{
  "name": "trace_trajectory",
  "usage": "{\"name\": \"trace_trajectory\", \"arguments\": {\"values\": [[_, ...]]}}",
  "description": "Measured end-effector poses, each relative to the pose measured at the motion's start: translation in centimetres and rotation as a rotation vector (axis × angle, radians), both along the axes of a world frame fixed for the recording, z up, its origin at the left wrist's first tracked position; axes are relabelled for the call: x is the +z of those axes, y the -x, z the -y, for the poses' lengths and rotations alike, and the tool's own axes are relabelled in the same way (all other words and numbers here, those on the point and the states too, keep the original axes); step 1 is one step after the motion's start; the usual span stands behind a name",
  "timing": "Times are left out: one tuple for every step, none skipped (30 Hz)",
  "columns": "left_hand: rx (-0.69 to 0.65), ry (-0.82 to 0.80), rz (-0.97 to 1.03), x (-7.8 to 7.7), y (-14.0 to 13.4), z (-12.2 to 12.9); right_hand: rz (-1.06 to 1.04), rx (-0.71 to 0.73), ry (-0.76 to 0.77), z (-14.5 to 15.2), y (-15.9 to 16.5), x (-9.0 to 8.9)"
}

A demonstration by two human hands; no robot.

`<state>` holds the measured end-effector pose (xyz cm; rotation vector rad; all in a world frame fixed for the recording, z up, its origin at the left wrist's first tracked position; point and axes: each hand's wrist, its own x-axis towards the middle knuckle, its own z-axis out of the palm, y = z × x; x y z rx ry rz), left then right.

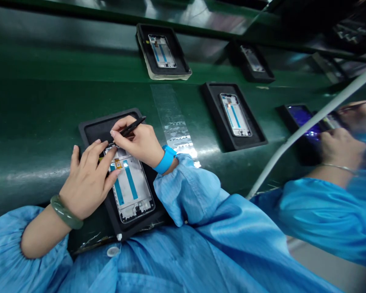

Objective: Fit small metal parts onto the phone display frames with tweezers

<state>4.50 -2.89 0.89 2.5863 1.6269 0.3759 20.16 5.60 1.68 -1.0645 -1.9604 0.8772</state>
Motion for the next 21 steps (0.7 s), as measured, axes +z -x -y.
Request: {"name": "trace_trajectory", "arguments": {"values": [[0.001,-0.002,0.002,0.0,-0.01,0.0,0.008,0.009,-0.009,0.0,-0.01,-0.01],[0.001,-0.002,0.004,-0.01,-0.01,0.0,0.015,0.016,-0.018,0.01,-0.02,-0.01],[0.001,-0.003,0.006,-0.02,0.0,0.0,0.021,0.022,-0.024,0.01,-0.02,-0.02],[0.001,-0.001,0.008,-0.02,0.0,0.0,0.025,0.023,-0.027,0.02,-0.03,-0.03],[0.001,0.0,0.008,-0.03,0.01,0.0,0.029,0.022,-0.027,0.04,-0.04,-0.04],[0.001,0.0,0.008,-0.03,0.02,-0.01,0.032,0.022,-0.027,0.05,-0.04,-0.06],[0.0,0.0,0.007,-0.03,0.03,-0.01,0.033,0.024,-0.029,0.07,-0.05,-0.07],[-0.002,-0.001,0.005,-0.03,0.03,-0.02,0.033,0.03,-0.035,0.08,-0.05,-0.09],[-0.002,-0.003,0.005,-0.02,0.03,-0.03,0.032,0.04,-0.043,0.09,-0.06,-0.11],[-0.002,-0.005,0.004,-0.02,0.03,-0.04,0.03,0.051,-0.054,0.1,-0.06,-0.13],[-0.001,-0.006,0.004,-0.01,0.03,-0.04,0.029,0.059,-0.064,0.1,-0.07,-0.15],[0.0,-0.004,0.004,0.0,0.03,-0.04,0.03,0.061,-0.07,0.1,-0.07,-0.17],[0.002,-0.002,0.003,0.0,0.03,-0.04,0.033,0.057,-0.071,0.1,-0.07,-0.19],[0.003,0.001,0.002,0.0,0.03,-0.04,0.039,0.048,-0.066,0.09,-0.07,-0.2],[0.005,0.003,0.001,0.0,0.03,-0.04,0.047,0.038,-0.057,0.09,-0.05,-0.2],[0.004,0.004,0.0,0.0,0.03,-0.03,0.053,0.028,-0.045,0.08,-0.02,-0.2],[0.004,0.005,-0.002,-0.01,0.03,-0.03,0.056,0.02,-0.033,0.08,0.03,-0.21],[0.004,0.003,-0.003,-0.03,0.03,-0.04,0.055,0.016,-0.024,0.07,0.1,-0.22],[0.005,0.001,-0.004,-0.04,0.03,-0.05,0.05,0.013,-0.017,0.07,0.2,-0.23],[0.004,0.0,-0.005,-0.05,0.04,-0.06,0.043,0.01,-0.012,0.07,0.32,-0.25],[0.006,-0.001,-0.007,-0.06,0.06,-0.07,0.035,0.005,-0.008,0.08,0.46,-0.27]]}}
